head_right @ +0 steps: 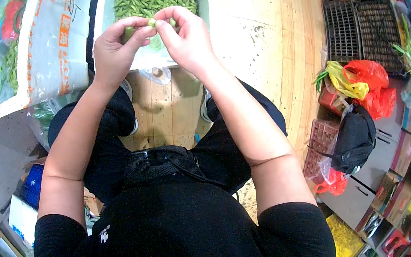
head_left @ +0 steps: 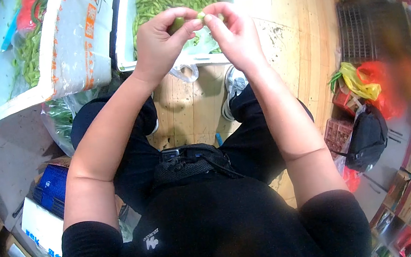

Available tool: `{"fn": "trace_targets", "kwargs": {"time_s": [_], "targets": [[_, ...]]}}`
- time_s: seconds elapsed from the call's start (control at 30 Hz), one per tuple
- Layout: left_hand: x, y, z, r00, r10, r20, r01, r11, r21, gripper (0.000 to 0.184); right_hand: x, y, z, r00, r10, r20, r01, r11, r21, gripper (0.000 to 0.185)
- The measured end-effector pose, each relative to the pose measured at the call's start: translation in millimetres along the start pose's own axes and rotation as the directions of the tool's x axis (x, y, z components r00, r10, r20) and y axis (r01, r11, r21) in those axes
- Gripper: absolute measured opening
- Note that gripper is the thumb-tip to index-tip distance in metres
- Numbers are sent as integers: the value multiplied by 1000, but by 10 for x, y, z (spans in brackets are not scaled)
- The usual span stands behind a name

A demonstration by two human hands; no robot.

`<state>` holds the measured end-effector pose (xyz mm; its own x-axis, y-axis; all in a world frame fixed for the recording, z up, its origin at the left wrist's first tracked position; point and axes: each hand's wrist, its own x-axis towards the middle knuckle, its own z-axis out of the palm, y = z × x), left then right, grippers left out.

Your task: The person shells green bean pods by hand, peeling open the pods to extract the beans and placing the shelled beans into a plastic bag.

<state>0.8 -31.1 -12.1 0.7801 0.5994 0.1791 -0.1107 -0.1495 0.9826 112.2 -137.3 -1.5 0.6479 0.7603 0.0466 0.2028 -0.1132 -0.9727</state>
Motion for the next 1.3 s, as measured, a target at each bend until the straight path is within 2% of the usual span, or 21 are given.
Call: {"fn": "trace_targets", "kwargs": {"time_s": [0.07, 0.2, 0.27, 0.4, 0.57, 0.87, 1.03, 1.13, 1.23, 1.3], "targets": [[-8, 17, -23, 990, 141, -17, -131, 954, 268, 17, -11, -21, 19, 999, -12, -30, 12, 999, -32, 14], [-34, -26, -8, 991, 122, -47, -106, 960, 259, 17, -72, -53, 43, 999, -47, -26, 43, 992, -117, 14], [-39, -6, -31, 995, 87, -40, -71, 954, 290, 17, -69, -62, 41, 999, -41, -10, 40, 997, -69, 14], [-23, 38, -49, 1000, 27, -16, -23, 979, 204, 16, -13, -80, -34, 998, -1, 60, -2, 999, 37, 13], [-32, 53, -30, 997, -67, 40, 65, 996, 58, 17, -25, -48, -48, 997, 8, 78, -8, 1000, 3, 15], [-43, 18, -20, 994, -76, 79, 71, 996, 59, 20, -7, -31, -56, 991, 63, 121, -61, 998, -22, 13], [-9, 58, -21, 976, -178, 124, 201, 955, -218, 23, 20, -9, -113, 979, 127, 158, -146, 983, 115, 12], [21, 43, -48, 947, -281, 158, 319, 887, -333, 23, 7, -40, -131, 988, 44, 150, -41, 999, -23, 13], [38, -2, -80, 900, -384, 205, 435, 794, -425, 22, -5, -42, -74, 992, -89, 89, 91, 996, -25, 15], [45, -52, -103, 871, -426, 246, 491, 723, -486, 20, 23, -27, -90, 968, -216, 124, 230, 967, -107, 16]]}}
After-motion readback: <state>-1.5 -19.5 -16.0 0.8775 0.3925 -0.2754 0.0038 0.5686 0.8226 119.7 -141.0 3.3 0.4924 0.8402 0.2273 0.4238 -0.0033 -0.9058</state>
